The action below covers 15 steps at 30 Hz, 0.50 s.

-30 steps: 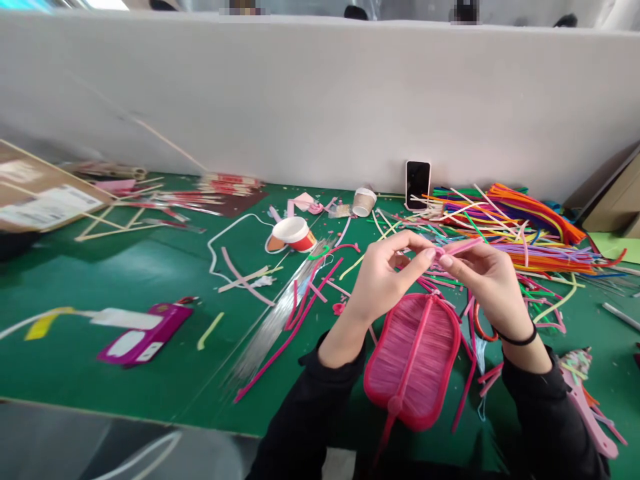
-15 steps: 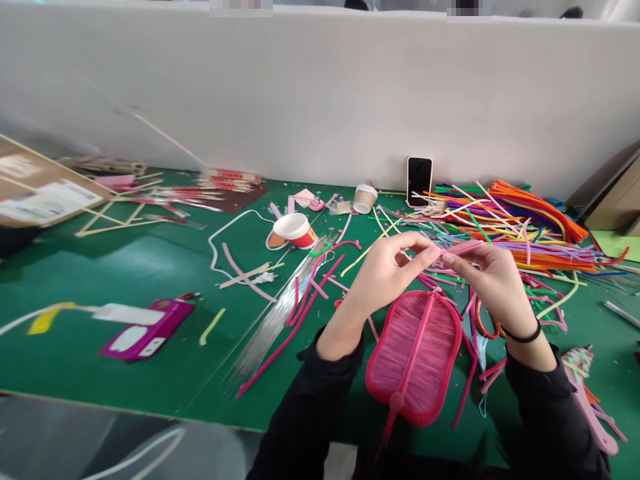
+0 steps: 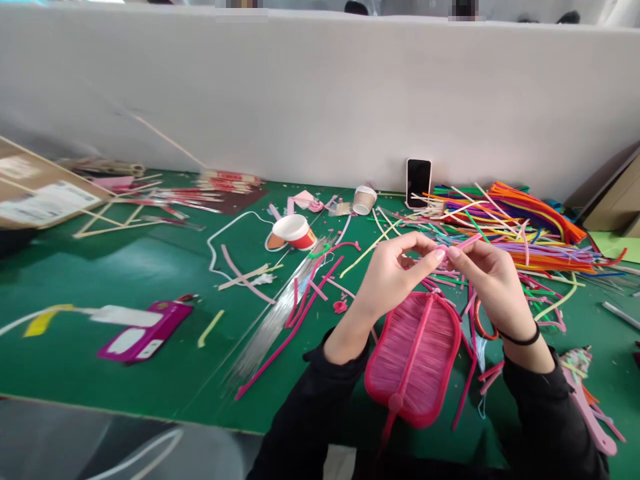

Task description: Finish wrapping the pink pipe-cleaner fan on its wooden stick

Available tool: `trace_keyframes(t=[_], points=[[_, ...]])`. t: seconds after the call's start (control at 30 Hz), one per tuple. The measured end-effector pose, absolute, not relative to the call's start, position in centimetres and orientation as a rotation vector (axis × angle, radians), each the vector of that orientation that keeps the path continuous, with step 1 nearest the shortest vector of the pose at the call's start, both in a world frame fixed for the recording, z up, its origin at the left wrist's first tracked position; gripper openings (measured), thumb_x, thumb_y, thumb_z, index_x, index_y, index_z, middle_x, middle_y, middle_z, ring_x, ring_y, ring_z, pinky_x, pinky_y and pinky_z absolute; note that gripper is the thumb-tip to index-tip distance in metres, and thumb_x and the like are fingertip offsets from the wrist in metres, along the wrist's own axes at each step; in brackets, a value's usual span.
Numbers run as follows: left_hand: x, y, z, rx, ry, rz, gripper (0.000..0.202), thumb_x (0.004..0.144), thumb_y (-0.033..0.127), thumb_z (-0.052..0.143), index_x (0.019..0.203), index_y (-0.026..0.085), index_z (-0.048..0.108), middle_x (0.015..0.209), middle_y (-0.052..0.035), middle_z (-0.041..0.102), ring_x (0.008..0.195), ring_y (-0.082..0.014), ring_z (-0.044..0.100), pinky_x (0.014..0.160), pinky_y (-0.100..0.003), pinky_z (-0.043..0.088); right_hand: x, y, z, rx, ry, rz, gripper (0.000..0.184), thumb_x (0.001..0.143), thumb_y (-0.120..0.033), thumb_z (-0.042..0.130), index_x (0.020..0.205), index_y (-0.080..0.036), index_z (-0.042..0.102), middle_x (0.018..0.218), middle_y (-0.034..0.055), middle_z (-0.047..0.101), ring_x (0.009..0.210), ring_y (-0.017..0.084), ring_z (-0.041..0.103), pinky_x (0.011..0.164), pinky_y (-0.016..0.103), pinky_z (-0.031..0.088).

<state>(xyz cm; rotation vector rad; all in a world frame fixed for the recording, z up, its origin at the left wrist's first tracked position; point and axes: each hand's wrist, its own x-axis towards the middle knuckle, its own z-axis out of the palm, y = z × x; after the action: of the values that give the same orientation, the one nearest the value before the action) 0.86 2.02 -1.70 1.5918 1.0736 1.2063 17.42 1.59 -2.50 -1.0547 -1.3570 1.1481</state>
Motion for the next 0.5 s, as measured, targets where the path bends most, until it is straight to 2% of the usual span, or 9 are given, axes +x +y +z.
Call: trace_keyframes(t=[0.2,0.37,0.5], points=[[0.2,1.6,-1.0,1.914,1.051,1.005,0.015,0.087,0.025,0.065,0.076,0.015,0.069,0.076,-0.0032,0.071,0.069,-0.0145,0.061,0.057,-0.024,0.043,19.1,1.3,-1.4,-1.177,-1.677,1.097,0.035,0.083,-0.047,0.070,0.066,-0.018,0.065,0.065,-0.0002,0.066,0.064,0.013,0.059,0.064,0.026,0.045],[-0.4,1.5,-0.9,2.116,0.931,0.713,0.016,0.087,0.022,0.066,0.073,0.016,0.069,0.071,-0.0015,0.070,0.066,-0.0141,0.060,0.063,-0.027,0.043,20.7,0.9,-0.7,-1.215,-2.066,1.043,0.023,0.086,-0.041,0.069,0.077,-0.021,0.074,0.074,0.0007,0.075,0.071,0.016,0.066,0.068,0.027,0.046],[-0.2,1.9,-1.4,2.005,0.978,0.729,0.013,0.086,0.024,0.067,0.076,0.016,0.070,0.075,-0.0024,0.073,0.071,-0.0155,0.064,0.067,-0.027,0.046,20.5,0.8,-0.8,-1.258,-2.075,0.887,0.018,0.087,-0.036,0.067,0.078,-0.021,0.074,0.078,0.0016,0.077,0.075,0.018,0.070,0.071,0.028,0.046]])
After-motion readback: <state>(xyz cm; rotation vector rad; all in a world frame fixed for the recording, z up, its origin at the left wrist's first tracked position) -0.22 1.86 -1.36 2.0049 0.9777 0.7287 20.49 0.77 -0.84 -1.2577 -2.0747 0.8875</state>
